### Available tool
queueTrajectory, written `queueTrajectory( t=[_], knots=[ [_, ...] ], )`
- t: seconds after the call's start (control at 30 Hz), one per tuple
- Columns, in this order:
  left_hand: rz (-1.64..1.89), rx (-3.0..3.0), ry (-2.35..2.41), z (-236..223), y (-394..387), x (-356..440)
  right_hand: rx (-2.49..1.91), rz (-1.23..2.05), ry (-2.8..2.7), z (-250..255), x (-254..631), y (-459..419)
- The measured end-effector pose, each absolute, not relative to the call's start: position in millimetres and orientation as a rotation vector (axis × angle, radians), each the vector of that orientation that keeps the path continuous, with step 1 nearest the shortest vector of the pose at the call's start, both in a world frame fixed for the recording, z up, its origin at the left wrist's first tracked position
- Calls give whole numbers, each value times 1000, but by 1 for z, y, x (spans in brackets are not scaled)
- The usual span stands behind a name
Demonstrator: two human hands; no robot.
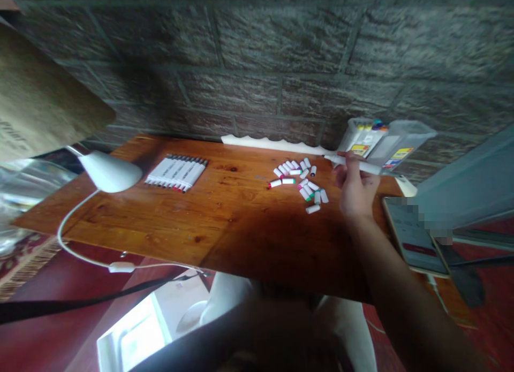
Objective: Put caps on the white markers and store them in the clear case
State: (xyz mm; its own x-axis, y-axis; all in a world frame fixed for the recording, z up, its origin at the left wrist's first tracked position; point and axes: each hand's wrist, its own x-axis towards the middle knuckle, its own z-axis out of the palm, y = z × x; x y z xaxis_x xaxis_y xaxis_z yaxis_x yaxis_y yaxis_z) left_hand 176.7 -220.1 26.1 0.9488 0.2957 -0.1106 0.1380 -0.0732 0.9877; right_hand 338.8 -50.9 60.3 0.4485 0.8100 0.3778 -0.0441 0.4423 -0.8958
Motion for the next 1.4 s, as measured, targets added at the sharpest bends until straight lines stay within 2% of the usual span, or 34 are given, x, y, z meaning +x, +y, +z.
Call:
queueTrajectory(
  t=[0.07,0.13,0.2,0.33,0.5,0.83,1.13,1.3,1.4],
  knots=[
    [333,1982,474,68,-184,172,-965,675,-941,60,337,-53],
    [581,2323,832,89,-142,172,-964,713,-915,60,337,-54],
    [719,2590,1043,87,-102,175,-961,755,-881,60,338,-53],
    [763,2818,1019,46,-50,183,-982,811,-820,58,342,-50],
    [820,2788,968,14,-45,175,-983,821,-853,58,340,-50],
    [678,2866,981,28,-53,182,-957,867,-896,58,338,-53],
    [687,2836,1047,26,-51,180,-891,924,-940,61,333,-58],
    [878,2587,1006,33,-50,173,-832,1049,-866,69,334,-59],
    [1093,2193,925,36,-52,175,-754,1141,-839,72,339,-56]
  ],
)
